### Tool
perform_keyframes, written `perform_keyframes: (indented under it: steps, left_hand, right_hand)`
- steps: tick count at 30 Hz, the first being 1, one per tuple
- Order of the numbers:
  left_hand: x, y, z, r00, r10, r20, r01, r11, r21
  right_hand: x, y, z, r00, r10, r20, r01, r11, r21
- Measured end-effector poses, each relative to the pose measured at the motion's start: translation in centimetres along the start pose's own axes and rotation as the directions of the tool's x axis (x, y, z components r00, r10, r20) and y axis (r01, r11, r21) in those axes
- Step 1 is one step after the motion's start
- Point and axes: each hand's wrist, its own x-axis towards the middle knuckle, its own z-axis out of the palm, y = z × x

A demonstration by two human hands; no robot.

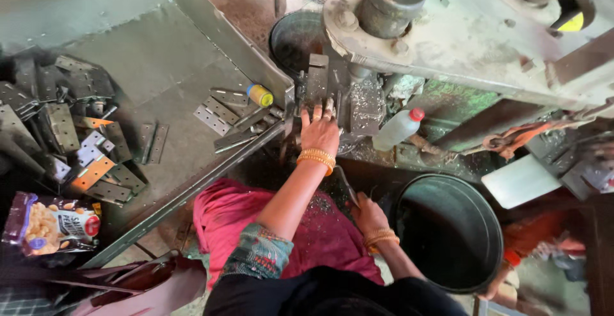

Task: The person repeatedly picks small metal plates from a tray, places them under a press machine, and activates the press to shape or punch the plates. The person handles the plates one at a time and returns them to the tray after each press cycle.

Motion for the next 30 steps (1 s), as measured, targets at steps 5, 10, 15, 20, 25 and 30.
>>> perform_keyframes:
  steps: [5,10,15,20,25,30]
  left_hand:
    - [2.2,0.1,-1.1,0.999,-0.05,-0.008,0.05,0.999,0.01]
    - [2.2,0.3,-0.2,0.995,-0.06,0.085,0.061,0.998,-0.018]
    - [4.2,0.2,-0.9,0.999,-0.035,-0.029,0.036,0.998,0.052]
    - [4.9,0.6,-1.7,0.97,-0.081,0.23,0.057,0.993,0.107]
    - [3.7,0.5,-2.2,0.988,-0.076,0.135,0.079,0.997,-0.012]
    - [5.5,0.8,-1.7,0.972,-0.125,0.197,0.089,0.979,0.181]
  right_hand:
    - [1.8,-0.2,0.0,0.999,-0.019,0.027,0.022,0.992,-0.126]
    - [0.5,0.4,0.4,0.998,-0.05,-0.033,0.049,0.998,-0.029]
    - [1.4,-0.6,-0.3,0.996,0.037,0.082,-0.021,0.983,-0.183]
    - [0.5,-1.0,-0.2,1.0,0.009,0.005,-0.008,0.994,-0.112]
    - [0.2,-0.1,0.0,1.0,-0.022,0.012,0.022,0.998,-0.056]
    - [1.3,1.7,1.4,0.989,-0.147,0.003,0.146,0.975,-0.167]
